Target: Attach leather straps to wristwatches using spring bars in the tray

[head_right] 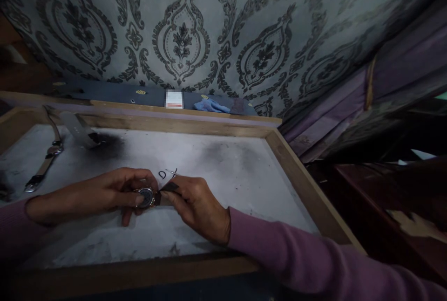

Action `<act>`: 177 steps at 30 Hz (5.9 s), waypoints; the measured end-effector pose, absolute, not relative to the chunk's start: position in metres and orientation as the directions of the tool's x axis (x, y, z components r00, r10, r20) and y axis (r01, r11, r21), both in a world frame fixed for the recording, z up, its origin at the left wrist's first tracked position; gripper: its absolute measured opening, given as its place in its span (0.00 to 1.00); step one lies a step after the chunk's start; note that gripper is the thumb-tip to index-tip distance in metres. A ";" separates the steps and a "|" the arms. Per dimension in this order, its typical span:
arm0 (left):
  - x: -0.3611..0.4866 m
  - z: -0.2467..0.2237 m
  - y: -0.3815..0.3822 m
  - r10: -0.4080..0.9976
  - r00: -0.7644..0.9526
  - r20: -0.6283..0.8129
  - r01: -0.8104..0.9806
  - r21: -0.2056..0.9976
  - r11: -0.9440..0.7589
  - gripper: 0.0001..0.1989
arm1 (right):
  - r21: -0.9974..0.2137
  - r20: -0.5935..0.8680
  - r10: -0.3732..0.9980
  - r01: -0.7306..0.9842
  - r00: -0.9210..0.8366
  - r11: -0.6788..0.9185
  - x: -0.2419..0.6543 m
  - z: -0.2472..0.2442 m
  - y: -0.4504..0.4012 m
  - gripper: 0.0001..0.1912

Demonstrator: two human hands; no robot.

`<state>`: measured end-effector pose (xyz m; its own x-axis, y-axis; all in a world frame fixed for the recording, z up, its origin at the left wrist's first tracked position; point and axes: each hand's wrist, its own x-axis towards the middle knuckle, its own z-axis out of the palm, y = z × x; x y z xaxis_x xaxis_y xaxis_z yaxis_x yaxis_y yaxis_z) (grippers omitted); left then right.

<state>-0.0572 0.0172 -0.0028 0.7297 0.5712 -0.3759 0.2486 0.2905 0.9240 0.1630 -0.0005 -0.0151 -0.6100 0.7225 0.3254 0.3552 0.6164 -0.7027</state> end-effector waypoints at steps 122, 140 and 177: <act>-0.036 -0.003 0.009 0.777 0.417 -0.472 0.125 0.876 0.466 0.13 | -0.759 0.358 0.783 0.330 -0.509 0.561 0.154 -0.014 -0.006 0.09; -0.037 -0.007 0.008 0.774 0.414 -0.478 0.117 0.872 0.476 0.13 | -0.782 0.338 0.807 0.332 -0.485 0.527 0.151 -0.011 -0.008 0.09; -0.047 -0.002 0.008 0.694 0.575 -0.434 0.186 0.895 0.405 0.14 | -0.693 0.386 0.691 0.302 -0.611 0.655 0.157 -0.012 -0.007 0.08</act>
<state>-0.0473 0.0076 -0.0025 0.5746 0.6940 -0.4337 0.1861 0.4052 0.8951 0.1574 -0.0073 -0.0122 -0.6109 0.6909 0.3865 0.3021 0.6547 -0.6929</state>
